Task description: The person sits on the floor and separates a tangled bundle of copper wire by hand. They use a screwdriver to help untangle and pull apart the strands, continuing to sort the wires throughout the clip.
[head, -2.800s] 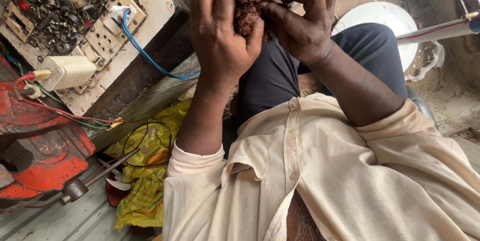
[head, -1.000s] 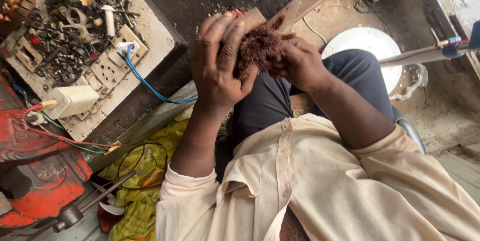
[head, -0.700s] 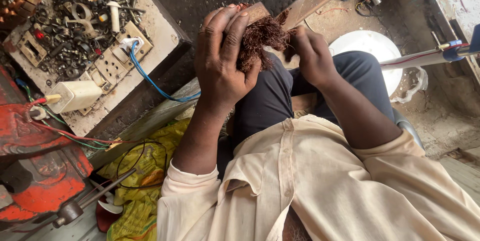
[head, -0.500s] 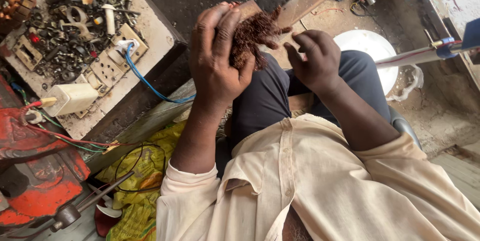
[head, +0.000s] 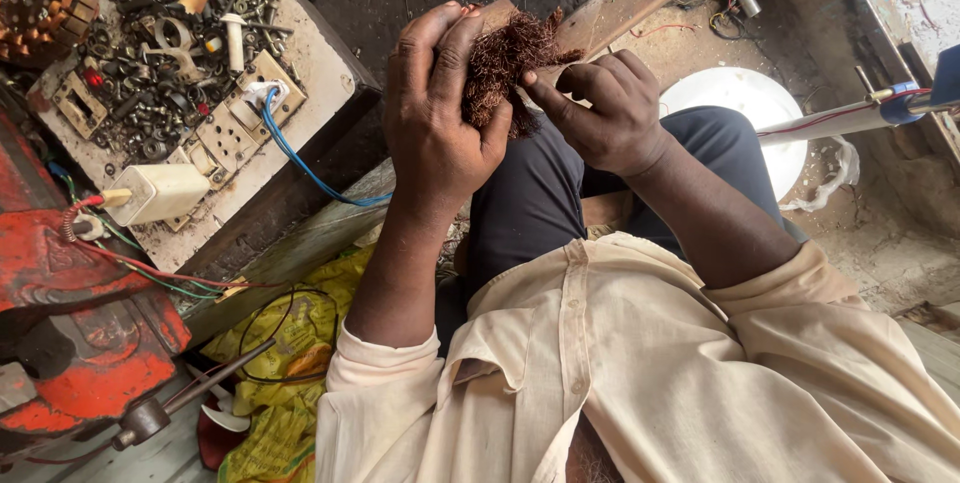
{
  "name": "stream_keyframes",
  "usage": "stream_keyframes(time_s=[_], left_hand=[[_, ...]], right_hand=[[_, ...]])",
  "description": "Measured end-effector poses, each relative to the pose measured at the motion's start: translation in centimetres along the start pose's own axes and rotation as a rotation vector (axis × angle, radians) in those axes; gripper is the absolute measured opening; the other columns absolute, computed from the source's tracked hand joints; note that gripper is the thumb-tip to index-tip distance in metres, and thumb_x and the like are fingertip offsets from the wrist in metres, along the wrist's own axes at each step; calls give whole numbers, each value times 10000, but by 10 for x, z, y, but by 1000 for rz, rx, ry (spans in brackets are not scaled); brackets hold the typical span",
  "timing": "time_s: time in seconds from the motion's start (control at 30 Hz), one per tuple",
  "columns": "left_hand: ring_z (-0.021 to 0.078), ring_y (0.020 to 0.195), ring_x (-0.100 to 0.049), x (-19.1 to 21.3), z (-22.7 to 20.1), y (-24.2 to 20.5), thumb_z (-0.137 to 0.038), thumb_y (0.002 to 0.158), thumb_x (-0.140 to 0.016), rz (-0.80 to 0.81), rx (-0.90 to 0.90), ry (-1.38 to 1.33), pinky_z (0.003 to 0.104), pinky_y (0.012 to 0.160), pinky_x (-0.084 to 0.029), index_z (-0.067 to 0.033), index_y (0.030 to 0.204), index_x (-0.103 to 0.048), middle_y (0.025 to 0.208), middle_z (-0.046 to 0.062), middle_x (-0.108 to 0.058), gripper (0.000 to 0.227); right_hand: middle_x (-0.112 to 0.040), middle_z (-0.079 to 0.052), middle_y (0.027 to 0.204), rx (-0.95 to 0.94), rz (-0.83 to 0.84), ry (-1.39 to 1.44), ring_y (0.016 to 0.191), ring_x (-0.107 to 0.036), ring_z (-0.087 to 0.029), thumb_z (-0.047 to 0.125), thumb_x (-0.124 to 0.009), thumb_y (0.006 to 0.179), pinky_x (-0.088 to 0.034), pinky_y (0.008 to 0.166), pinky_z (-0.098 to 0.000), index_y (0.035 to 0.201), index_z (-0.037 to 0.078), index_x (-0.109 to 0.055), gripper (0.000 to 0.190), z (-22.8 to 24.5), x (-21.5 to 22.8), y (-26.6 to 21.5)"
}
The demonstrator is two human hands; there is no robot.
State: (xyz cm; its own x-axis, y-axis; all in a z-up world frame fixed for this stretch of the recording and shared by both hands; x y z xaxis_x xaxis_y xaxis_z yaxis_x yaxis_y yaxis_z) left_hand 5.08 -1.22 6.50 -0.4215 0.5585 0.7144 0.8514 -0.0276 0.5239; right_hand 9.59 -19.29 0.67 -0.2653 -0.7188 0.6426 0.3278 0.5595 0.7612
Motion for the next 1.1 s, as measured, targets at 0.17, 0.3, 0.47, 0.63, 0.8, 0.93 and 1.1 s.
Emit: stream_keyframes(time_s=[0.17, 0.3, 0.47, 0.63, 0.8, 0.93, 1.1], left_hand=[[312, 1394, -514, 1, 0, 0, -186, 890, -844, 1, -20, -5, 424, 1198, -462, -69, 1514, -512, 1507, 124, -478, 717], [313, 1396, -511, -1, 0, -1, -202, 883, -844, 1, -26, 10, 430, 1203, -463, -78, 1507, -517, 1506, 121, -479, 715], [311, 1408, -501, -5, 2, -3, -209, 907, -832, -8, -47, 5, 434, 1212, -471, -76, 1519, -510, 1508, 121, -473, 704], [318, 1416, -494, -5, 2, -3, -246, 915, -818, -8, -68, 11, 450, 1201, -463, -73, 1509, -512, 1497, 124, -483, 690], [318, 1405, -487, -6, 3, -5, -257, 927, -796, -3, -68, 27, 452, 1206, -452, -70, 1513, -510, 1500, 122, -487, 678], [327, 1406, -483, -4, 3, -7, -258, 930, -795, -2, -80, 11, 455, 1203, -449, -63, 1512, -503, 1506, 124, -482, 680], [324, 1414, -492, -4, 5, -9, -254, 937, -773, 6, -65, -14, 444, 1209, -461, -71, 1525, -496, 1525, 120, -469, 676]], right_hand=[[-632, -48, 985, -11, -48, 84, 791, -613, -184, 152, -862, 981, -461, 681, -347, 1320, 85, -734, 368, 0, 1, 1], [-630, -65, 930, -104, -51, 130, 774, -610, -219, 138, -856, 963, -471, 673, -371, 1276, 71, -738, 341, 0, -3, 0], [-641, -85, 916, -301, -53, 286, 792, -643, -227, 95, -837, 984, -513, 676, -364, 1187, 45, -747, 228, -4, -12, -8], [-716, -78, 959, -706, -87, 653, 849, -714, -164, 78, -753, 1064, -558, 726, -296, 1099, 36, -738, 57, 0, -25, -20], [-701, -104, 1001, -828, -76, 891, 889, -640, -183, 96, -733, 1081, -529, 782, -310, 1158, -4, -717, 127, 2, -23, -22], [-690, -106, 954, -712, 0, 651, 838, -711, -208, 105, -760, 1057, -548, 735, -318, 1096, 7, -699, 122, 0, -16, -13], [-654, -141, 920, -560, -15, 424, 781, -668, -290, 124, -796, 1014, -516, 667, -391, 1077, 18, -703, 155, 1, -11, -10]])
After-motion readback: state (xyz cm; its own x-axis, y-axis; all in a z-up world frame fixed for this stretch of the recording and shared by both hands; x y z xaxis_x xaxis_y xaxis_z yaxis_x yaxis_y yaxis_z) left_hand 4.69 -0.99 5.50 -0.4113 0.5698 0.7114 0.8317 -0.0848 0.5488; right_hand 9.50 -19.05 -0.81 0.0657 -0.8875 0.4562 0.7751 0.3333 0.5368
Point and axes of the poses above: each hand's wrist, its own y-axis towards the middle knuckle, its own x-axis out of the back of the hand, z = x × y, the point moved 5 cm from there along y, towards the middle knuckle
